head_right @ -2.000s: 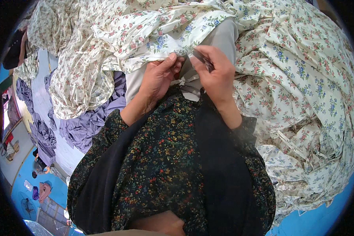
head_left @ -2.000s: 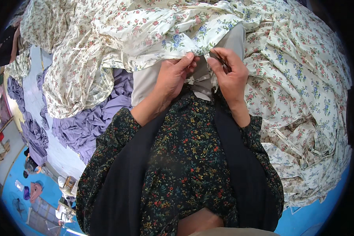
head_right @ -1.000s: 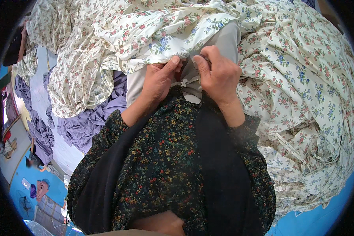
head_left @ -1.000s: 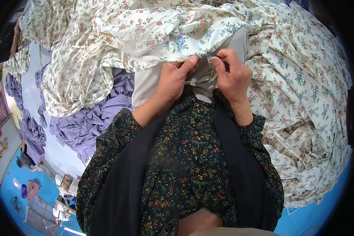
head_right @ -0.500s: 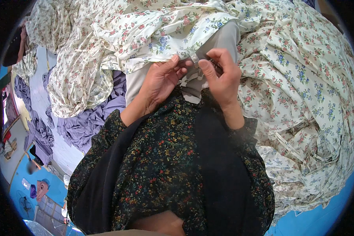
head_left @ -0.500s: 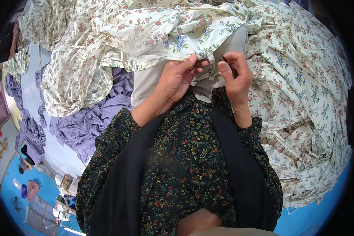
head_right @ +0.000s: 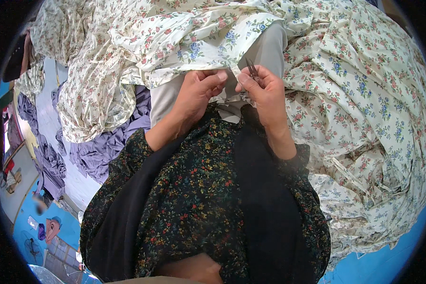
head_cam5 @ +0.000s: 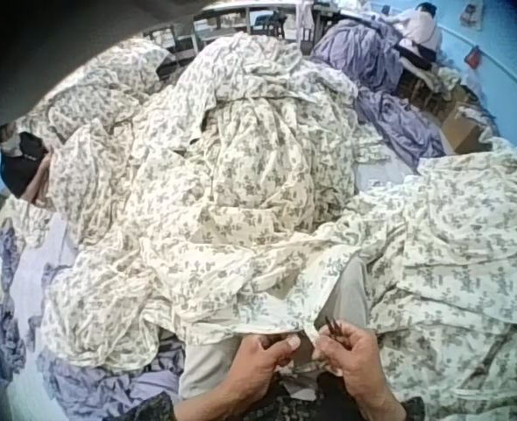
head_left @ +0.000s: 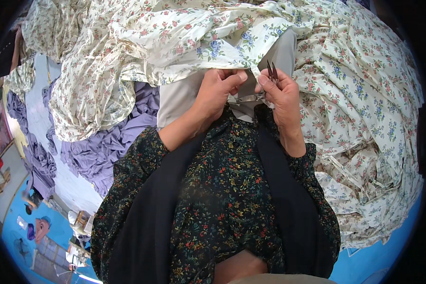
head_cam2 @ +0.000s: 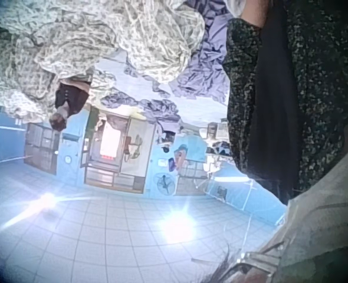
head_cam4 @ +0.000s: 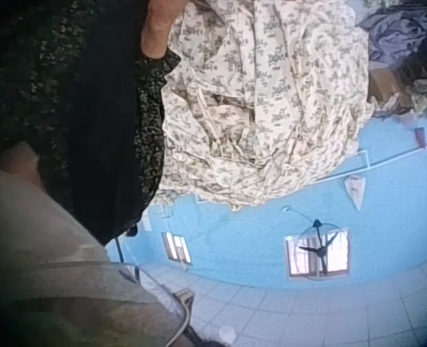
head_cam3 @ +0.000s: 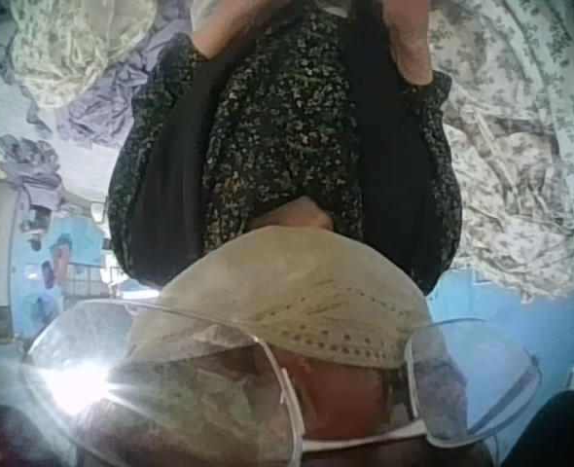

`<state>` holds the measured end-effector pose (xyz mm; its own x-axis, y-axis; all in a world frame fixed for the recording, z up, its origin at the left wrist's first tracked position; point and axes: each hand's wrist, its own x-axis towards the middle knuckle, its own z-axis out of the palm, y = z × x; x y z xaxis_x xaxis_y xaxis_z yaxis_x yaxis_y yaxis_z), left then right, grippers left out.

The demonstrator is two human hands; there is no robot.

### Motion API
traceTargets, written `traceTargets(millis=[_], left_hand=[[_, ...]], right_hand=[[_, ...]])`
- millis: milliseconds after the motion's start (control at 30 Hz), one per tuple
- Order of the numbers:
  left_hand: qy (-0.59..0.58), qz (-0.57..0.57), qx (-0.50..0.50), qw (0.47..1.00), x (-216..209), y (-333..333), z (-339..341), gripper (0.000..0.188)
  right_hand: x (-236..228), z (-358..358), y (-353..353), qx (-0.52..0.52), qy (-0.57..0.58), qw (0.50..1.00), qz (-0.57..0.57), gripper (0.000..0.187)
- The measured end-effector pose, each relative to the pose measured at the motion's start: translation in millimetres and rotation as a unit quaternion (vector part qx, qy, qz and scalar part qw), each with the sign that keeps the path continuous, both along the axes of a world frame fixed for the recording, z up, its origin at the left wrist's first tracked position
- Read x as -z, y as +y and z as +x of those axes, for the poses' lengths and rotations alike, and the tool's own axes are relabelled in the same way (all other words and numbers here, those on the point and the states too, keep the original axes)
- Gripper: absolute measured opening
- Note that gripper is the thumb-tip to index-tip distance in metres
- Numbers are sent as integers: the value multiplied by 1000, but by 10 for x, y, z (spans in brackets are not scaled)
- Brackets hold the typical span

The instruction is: Trimming threads and inspecting labels on floral and purple fabric in a workshop.

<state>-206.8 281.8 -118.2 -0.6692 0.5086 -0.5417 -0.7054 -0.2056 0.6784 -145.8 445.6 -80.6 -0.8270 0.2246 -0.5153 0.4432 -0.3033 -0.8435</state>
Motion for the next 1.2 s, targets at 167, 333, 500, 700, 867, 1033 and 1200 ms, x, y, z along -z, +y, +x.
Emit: traceTargets(millis=[167,333,500,700,867,1033,1200], left_hand=[[-16,-1,5,1000,-75,58,25,18],[15,19,26,999,-179,93,29,26],[51,-49,-36,997,-117,23,136,24],[118,-120,-13,986,-189,8,128,20],[148,-139,-12,979,-219,6,139,18],[159,-146,-12,976,-230,10,137,16],[167,-163,-9,972,-254,18,138,16]], right_hand=[[20,52,-15,22,-23,997,-70,14],[-15,57,11,-34,-39,997,-52,16],[-238,-95,76,-170,100,885,423,21],[-295,-262,105,-262,150,779,550,18],[-321,-337,105,-294,174,736,585,18],[-396,-384,139,-340,149,713,596,17],[-360,-358,183,-277,144,793,523,18]])
